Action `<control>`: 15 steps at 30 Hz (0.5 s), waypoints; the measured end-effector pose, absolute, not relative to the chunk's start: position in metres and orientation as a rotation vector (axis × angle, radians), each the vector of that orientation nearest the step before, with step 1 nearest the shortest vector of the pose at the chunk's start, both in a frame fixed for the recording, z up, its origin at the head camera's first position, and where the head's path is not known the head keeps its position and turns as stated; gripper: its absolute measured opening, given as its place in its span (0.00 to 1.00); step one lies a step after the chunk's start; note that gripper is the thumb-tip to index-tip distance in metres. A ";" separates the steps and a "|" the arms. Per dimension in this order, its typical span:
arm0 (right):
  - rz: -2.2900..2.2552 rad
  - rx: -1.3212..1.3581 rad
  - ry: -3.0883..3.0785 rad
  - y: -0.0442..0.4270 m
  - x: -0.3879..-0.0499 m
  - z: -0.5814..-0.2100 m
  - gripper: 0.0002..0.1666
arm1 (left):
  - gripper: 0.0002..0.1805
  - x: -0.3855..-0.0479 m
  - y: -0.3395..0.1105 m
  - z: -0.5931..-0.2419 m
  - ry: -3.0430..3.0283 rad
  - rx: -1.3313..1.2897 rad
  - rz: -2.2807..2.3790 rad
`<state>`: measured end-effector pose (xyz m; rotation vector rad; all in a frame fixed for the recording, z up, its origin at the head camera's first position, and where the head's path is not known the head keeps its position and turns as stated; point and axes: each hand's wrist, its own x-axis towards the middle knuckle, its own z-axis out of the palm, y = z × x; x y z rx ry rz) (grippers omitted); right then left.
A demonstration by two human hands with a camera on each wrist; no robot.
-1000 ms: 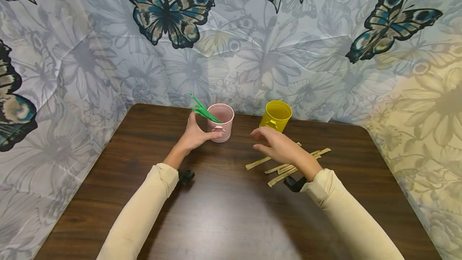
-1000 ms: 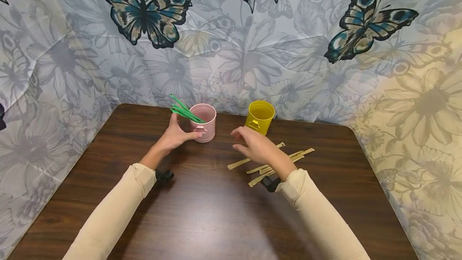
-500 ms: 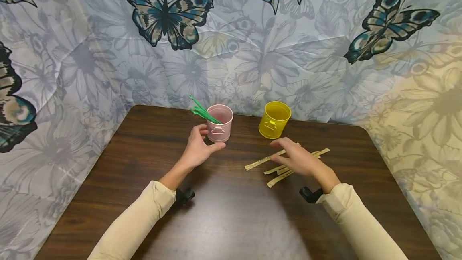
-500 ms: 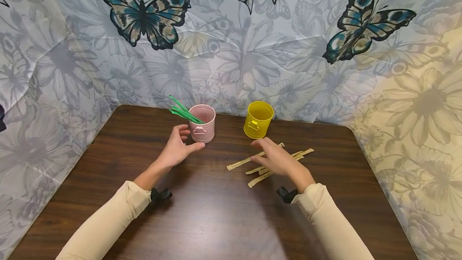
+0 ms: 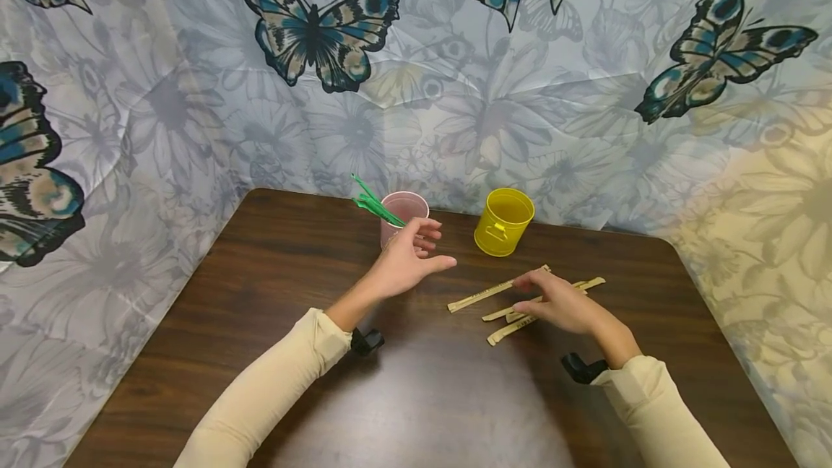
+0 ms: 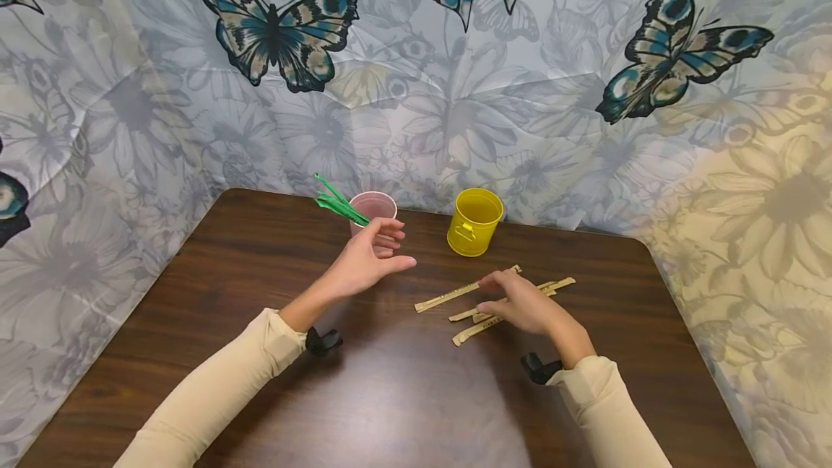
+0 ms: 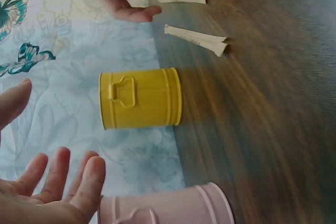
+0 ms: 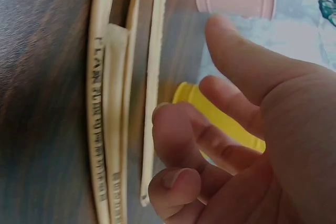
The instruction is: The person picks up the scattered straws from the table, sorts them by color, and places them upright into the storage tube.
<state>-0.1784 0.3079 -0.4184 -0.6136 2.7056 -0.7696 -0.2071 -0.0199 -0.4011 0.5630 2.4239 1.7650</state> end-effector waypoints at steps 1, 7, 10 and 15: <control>-0.772 -0.602 2.706 0.310 -0.177 -0.420 0.30 | 0.36 -0.210 -0.015 -0.400 2.414 0.572 1.775; -0.732 -0.588 2.733 0.323 -0.173 -0.425 0.23 | 0.39 -0.229 0.012 -0.395 2.421 0.608 1.802; -0.696 -0.588 2.764 0.327 -0.172 -0.427 0.20 | 0.41 -0.239 0.023 -0.395 2.460 0.612 1.795; -0.663 -0.584 2.809 0.334 -0.170 -0.433 0.18 | 0.43 -0.255 0.039 -0.399 2.508 0.573 1.789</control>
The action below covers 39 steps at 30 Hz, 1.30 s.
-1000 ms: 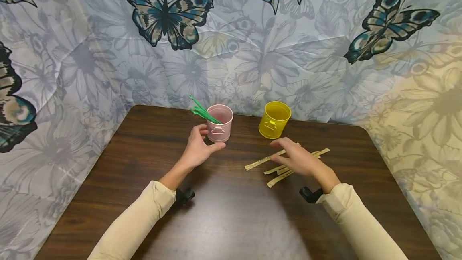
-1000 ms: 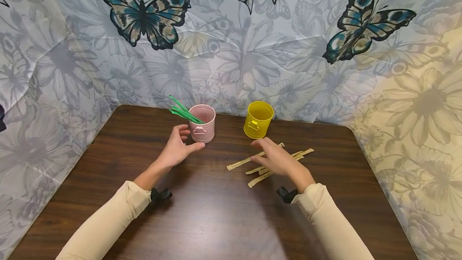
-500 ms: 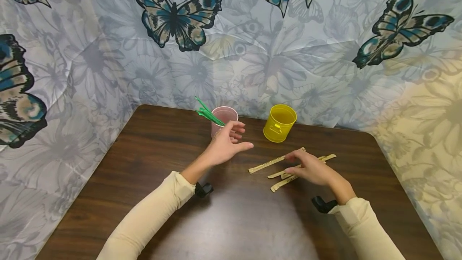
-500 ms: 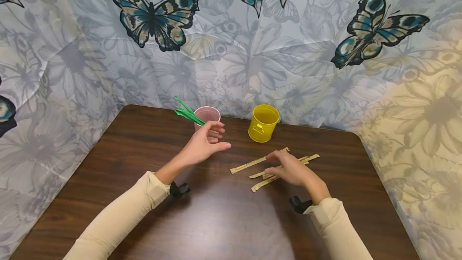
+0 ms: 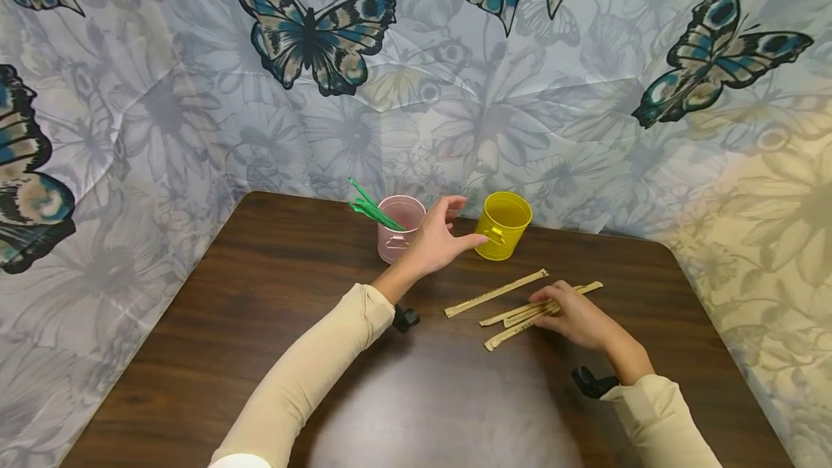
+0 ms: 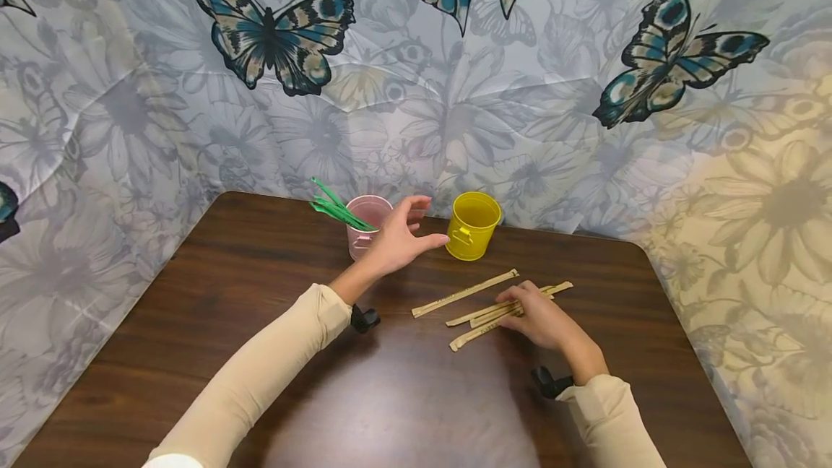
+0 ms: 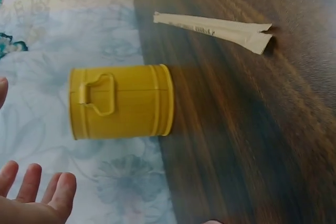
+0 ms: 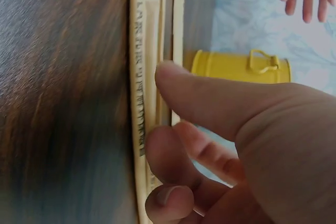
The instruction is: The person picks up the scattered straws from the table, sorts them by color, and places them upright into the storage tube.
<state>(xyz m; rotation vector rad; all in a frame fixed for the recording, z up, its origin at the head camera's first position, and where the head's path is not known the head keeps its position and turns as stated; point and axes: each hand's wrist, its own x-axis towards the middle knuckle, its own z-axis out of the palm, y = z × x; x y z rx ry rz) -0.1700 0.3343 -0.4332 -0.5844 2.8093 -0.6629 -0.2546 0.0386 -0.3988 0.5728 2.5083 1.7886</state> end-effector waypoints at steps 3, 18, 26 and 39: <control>-0.656 -0.598 2.835 0.337 -0.169 -0.437 0.18 | 0.44 -0.263 0.047 -0.403 2.517 0.537 1.780; -0.642 -0.683 2.813 0.336 -0.172 -0.453 0.16 | 0.56 -0.297 0.093 -0.425 2.551 0.491 1.731; -0.635 -0.685 2.824 0.334 -0.171 -0.453 0.10 | 0.63 -0.304 0.107 -0.437 2.507 0.491 1.731; -0.659 -0.676 2.812 0.333 -0.171 -0.451 0.11 | 0.64 -0.313 0.121 -0.452 2.417 0.480 1.812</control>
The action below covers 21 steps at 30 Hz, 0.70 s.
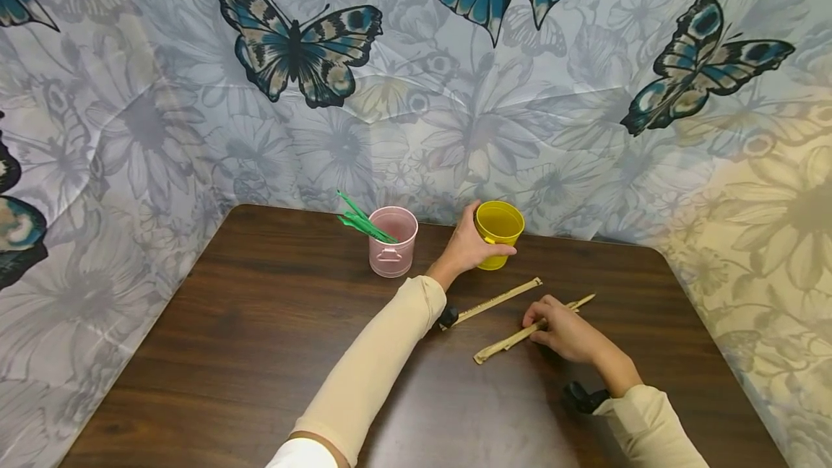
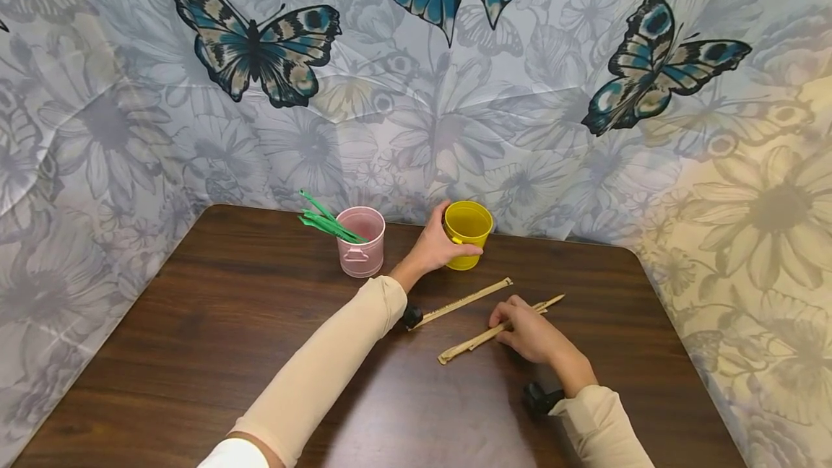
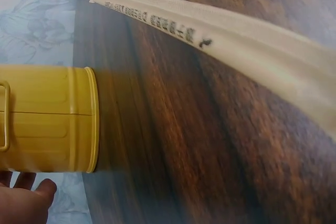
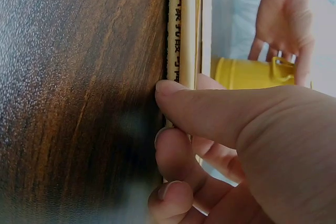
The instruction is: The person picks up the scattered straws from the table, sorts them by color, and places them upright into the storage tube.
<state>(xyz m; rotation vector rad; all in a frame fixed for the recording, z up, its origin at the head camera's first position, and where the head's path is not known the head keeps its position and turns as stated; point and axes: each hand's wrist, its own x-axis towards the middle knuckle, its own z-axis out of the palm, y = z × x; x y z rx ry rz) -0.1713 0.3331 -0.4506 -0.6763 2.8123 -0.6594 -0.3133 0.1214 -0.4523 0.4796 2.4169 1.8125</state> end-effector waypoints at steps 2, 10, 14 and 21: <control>-0.667 -0.681 2.815 0.333 -0.172 -0.451 0.12 | 0.63 -0.314 0.122 -0.452 2.416 0.474 1.806; -0.677 -0.681 2.826 0.331 -0.174 -0.455 0.12 | 0.60 -0.314 0.125 -0.451 2.450 0.457 1.807; -0.666 -0.676 2.827 0.331 -0.173 -0.454 0.12 | 0.58 -0.314 0.126 -0.449 2.467 0.459 1.803; -0.645 -0.680 2.836 0.332 -0.173 -0.450 0.10 | 0.61 -0.316 0.125 -0.448 2.556 0.443 1.685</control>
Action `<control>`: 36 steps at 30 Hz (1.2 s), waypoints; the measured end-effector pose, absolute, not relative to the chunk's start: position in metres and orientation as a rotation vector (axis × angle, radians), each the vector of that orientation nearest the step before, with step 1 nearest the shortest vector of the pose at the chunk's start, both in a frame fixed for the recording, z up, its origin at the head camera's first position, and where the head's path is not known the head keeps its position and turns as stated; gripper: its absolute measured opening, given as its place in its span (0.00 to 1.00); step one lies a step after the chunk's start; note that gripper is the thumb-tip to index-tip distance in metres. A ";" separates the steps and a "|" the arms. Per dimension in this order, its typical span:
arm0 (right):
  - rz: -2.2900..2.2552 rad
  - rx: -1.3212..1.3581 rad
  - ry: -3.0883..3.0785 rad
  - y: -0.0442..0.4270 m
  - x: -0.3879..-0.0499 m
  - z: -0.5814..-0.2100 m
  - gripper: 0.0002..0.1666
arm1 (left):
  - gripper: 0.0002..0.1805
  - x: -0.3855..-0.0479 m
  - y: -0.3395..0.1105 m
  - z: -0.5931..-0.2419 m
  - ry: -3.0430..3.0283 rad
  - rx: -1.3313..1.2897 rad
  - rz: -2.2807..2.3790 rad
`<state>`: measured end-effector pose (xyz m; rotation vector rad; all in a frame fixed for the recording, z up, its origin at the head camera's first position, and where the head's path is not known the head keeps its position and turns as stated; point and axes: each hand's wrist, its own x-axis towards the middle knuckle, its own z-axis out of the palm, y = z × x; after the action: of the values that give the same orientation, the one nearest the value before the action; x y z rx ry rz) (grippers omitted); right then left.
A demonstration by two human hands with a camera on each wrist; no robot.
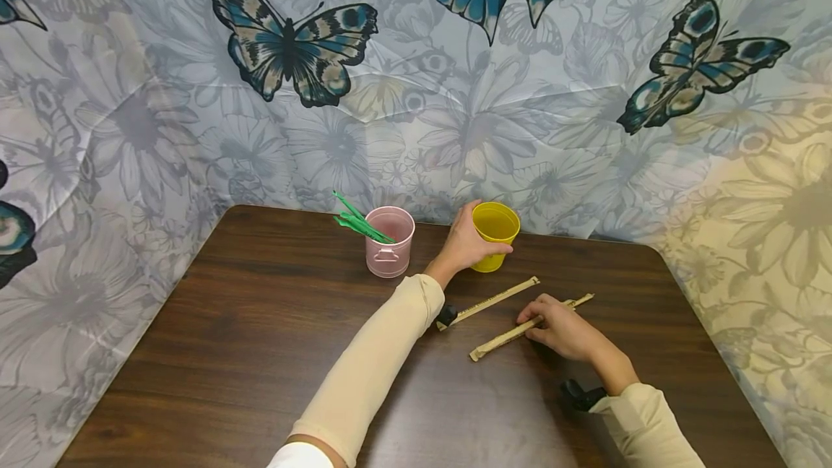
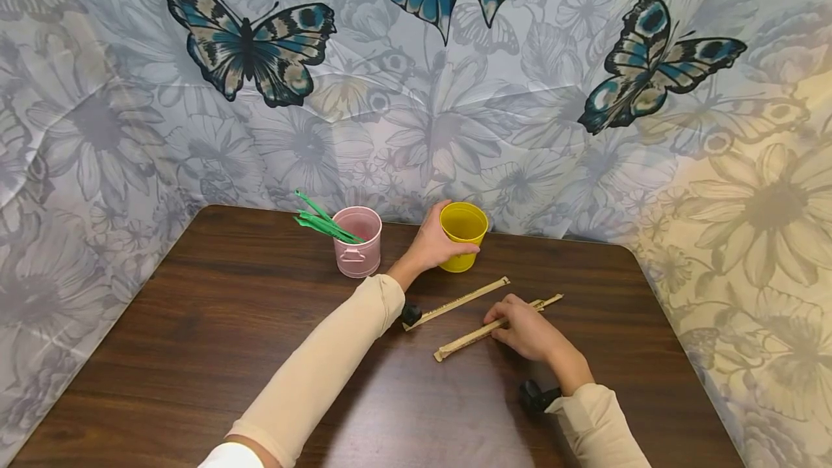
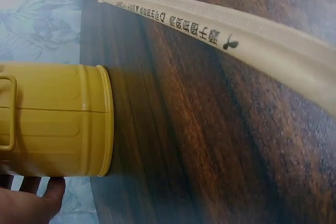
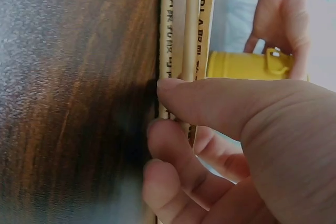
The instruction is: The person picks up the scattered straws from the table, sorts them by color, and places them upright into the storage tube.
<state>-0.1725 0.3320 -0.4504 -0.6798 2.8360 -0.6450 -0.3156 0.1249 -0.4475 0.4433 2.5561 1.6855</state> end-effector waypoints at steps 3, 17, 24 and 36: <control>-0.656 -0.681 2.839 0.332 -0.173 -0.450 0.09 | 0.61 -0.316 0.124 -0.447 2.571 0.442 1.651; -0.741 -0.747 2.863 0.336 -0.170 -0.450 0.11 | 0.58 -0.315 0.120 -0.447 2.437 0.426 1.724; -0.774 -0.746 2.932 0.334 -0.169 -0.454 0.11 | 0.57 -0.313 0.120 -0.448 2.373 0.397 1.780; -0.869 -0.762 2.843 0.336 -0.166 -0.451 0.11 | 0.57 -0.313 0.122 -0.451 2.321 0.399 1.814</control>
<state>-0.1665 0.3364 -0.4515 -0.7624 2.8429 -0.8692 -0.3135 0.1217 -0.4509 0.3987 2.3208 1.8138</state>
